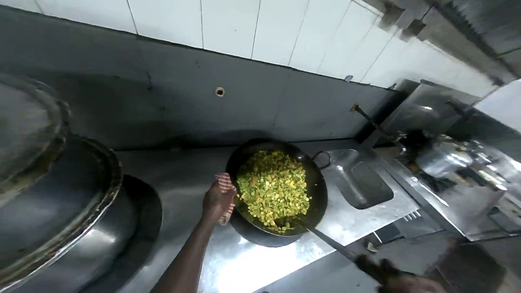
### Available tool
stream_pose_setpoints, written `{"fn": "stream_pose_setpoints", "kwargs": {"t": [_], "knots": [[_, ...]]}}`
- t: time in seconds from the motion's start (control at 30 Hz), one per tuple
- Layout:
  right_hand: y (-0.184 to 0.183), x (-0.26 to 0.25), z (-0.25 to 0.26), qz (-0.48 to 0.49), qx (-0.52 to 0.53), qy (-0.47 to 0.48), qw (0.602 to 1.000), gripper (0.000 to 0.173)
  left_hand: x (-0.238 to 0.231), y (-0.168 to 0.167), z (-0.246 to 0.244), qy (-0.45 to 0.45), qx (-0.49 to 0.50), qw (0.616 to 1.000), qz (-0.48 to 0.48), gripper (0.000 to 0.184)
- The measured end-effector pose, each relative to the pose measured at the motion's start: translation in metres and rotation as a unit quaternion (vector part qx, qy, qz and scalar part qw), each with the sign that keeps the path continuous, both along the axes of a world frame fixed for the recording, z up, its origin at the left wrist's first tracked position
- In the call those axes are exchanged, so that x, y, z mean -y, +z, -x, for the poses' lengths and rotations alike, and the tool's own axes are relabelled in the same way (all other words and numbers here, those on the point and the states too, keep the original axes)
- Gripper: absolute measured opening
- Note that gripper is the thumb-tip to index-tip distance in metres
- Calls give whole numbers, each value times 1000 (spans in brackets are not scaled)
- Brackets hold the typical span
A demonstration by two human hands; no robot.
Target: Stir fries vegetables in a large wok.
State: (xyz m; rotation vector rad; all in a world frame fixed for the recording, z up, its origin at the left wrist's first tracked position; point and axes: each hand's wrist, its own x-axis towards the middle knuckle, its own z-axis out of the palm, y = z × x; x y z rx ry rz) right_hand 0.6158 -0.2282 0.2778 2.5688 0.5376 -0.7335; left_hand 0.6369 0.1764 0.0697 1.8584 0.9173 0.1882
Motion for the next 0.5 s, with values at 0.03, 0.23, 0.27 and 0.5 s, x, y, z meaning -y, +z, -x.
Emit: {"fn": "stream_pose_setpoints", "kwargs": {"t": [0.03, 0.23, 0.27, 0.5], "knots": [[-27, -24, 1, -3, 6, -14, 1000, 62, 0, -1, 0, -1, 4, 1000, 4, 49], [-154, -121, -63, -73, 92, -50, 992, 60, 0, -2, 1, 7, 12, 1000, 4, 47], [-158, -120, -68, -78, 88, -53, 992, 62, 1, -2, 1, 7, 12, 1000, 3, 48], [-50, -11, -71, -58, 36, -16, 998, 65, 0, 1, 2, 3, 16, 1000, 25, 52]]}}
